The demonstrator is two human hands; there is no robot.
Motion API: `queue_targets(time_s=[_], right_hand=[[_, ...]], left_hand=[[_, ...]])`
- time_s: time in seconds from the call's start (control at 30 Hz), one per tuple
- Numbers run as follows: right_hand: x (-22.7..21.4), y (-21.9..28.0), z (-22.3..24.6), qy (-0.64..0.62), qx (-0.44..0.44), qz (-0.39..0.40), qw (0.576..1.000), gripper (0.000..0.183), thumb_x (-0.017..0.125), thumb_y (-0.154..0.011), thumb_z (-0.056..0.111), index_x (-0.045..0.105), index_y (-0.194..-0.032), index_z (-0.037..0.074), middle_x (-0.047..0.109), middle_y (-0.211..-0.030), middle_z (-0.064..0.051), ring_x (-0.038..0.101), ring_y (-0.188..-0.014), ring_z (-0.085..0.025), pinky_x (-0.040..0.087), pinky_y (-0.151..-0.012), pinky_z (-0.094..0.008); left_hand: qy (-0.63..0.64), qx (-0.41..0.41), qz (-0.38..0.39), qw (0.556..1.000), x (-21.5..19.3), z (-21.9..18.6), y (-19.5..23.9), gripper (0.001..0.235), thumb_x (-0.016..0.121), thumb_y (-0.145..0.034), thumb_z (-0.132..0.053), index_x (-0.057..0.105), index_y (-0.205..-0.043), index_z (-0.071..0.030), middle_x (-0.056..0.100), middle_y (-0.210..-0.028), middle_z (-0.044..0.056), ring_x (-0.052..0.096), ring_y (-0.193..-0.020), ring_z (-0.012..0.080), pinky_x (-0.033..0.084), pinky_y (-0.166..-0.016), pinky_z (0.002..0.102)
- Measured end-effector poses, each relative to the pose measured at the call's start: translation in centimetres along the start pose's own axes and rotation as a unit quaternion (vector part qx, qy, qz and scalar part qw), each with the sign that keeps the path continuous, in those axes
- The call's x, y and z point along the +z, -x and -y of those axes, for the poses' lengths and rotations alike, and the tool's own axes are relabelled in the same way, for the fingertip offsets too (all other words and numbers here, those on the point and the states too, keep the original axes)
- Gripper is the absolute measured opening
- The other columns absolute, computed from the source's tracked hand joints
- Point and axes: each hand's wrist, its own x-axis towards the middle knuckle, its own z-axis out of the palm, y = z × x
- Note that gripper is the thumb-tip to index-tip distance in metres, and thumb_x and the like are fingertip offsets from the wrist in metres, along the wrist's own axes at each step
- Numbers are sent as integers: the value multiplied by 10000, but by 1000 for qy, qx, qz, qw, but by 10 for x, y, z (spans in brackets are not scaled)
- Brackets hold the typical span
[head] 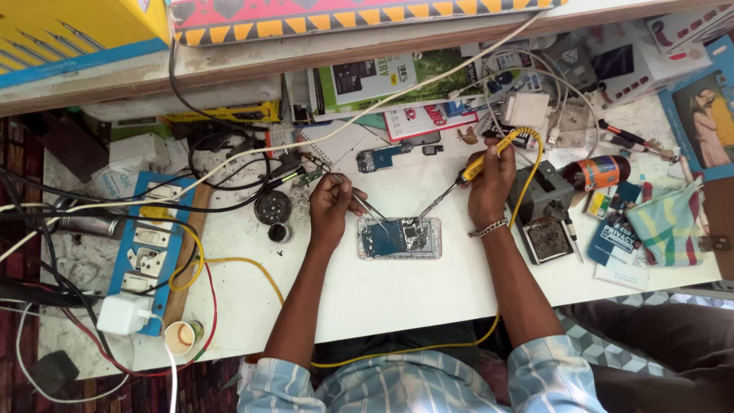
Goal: The person uses a soldering iron and tweezers to apply solder to a small circuit board placed on a workbench. They repeatedly heat and adjust components on the board while maintaining a steady hand.
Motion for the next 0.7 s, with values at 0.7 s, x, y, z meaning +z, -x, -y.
queue_targets(time_s=[0.7], right_hand=[[7, 3, 5, -10, -40, -26, 999, 348, 459, -1142, 405, 456, -1249, 73, 571, -825, -70, 529, -611, -118, 459, -474, -268]], left_hand=[[-23, 3, 8, 1000, 3, -5, 2, 272, 629, -1052, -321, 556, -1057, -59, 734, -865, 130, 697, -631, 137, 543, -578, 242]])
